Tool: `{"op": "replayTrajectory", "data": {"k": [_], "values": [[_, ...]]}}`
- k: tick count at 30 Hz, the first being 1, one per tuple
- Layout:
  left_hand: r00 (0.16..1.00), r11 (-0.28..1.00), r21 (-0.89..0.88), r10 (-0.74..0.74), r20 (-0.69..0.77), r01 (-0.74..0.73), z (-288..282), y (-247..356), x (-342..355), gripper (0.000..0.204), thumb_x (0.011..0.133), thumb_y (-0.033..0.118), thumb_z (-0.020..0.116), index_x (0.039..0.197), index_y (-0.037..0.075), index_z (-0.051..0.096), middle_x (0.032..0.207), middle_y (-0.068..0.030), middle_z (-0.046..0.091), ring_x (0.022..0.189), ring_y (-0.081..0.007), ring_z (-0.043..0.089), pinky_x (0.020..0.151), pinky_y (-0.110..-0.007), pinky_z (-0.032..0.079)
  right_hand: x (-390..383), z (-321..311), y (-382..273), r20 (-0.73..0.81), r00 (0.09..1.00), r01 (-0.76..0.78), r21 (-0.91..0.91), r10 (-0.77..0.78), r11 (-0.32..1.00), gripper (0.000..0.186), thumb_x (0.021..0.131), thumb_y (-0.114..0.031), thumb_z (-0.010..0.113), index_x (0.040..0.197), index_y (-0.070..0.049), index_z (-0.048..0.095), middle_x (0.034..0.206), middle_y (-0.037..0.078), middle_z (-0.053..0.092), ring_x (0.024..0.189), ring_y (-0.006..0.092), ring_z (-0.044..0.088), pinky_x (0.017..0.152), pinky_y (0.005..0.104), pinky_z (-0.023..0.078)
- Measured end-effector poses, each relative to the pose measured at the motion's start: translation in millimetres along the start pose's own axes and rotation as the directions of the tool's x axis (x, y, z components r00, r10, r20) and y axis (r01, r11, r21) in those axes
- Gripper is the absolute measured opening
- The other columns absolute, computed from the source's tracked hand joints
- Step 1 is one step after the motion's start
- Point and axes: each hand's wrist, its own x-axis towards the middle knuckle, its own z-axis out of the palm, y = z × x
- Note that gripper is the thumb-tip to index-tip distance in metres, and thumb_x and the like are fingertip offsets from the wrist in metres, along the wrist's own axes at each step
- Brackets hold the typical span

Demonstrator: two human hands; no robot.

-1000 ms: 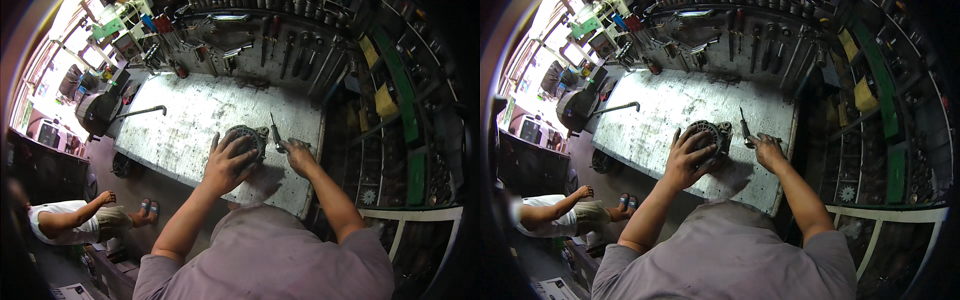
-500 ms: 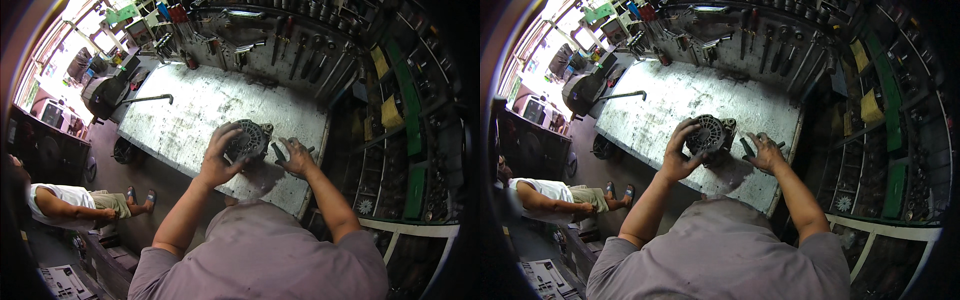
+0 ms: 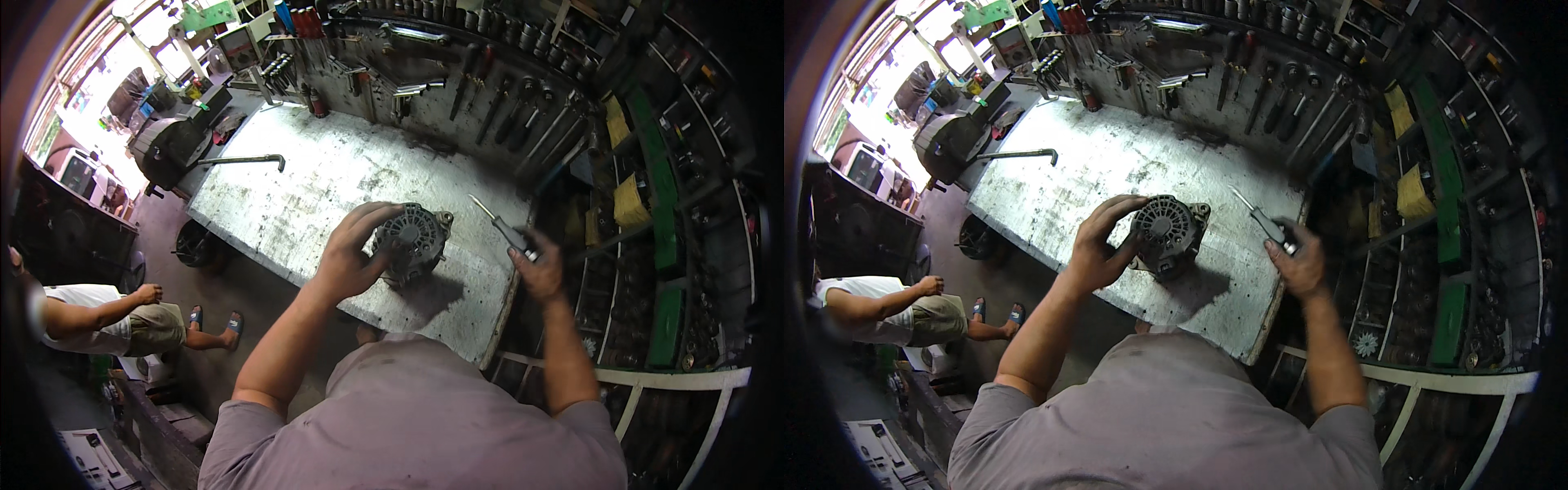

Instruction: The person uses a screwdriver to adjust and tighten components on a mechanical part, likely an alternator, on a workbench. They repeatedly reposition the part and apply torque to fasteners while another person stands nearby.

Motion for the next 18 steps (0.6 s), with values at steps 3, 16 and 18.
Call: {"op": "replayTrajectory", "data": {"k": [3,16,18], "values": [[0.974,1.0,-0.003,-0.008,0.227,0.009,7,6,21,0.048,0.097,0.004,0.071,0.144,0.006,0.069,0.138,-0.0207,0.072,0.129,-0.0408,0.068,0.112,-0.048,0.055,50,-49,-84,0.493,0.87,0.052,-0.073,-0.009,0.996,0.044,0.09,-0.021,0.09,0.125,0.002,0.077,0.113,0.021,0.082,0.105,0.0284,0.08,0.095,0.0416,0.063],[0.922,0.988,-0.135,0.116,0.369,-0.07,19,-7,22,0.042,0.089,0.005,0.073,0.131,0.005,0.075,0.116,-0.0184,0.078,0.113,-0.04,0.073,0.103,-0.048,0.057,132,-1,-221,0.856,0.517,0.606,-0.387,0.025,0.695,0.031,0.085,-0.023,0.083,0.11,-0.005,0.082,0.102,0.021,0.079,0.102,0.0419,0.076,0.092,0.051,0.061],[0.936,0.987,-0.149,0.101,0.336,-0.054,20,-5,21,0.038,0.09,0.007,0.075,0.128,0.004,0.075,0.115,-0.0183,0.078,0.111,-0.0392,0.073,0.101,-0.047,0.058,138,7,-226,0.889,0.458,0.698,-0.344,-0.021,0.628,0.03,0.088,-0.023,0.083,0.112,-0.004,0.081,0.106,0.021,0.079,0.105,0.0426,0.076,0.093,0.0508,0.061]]}}
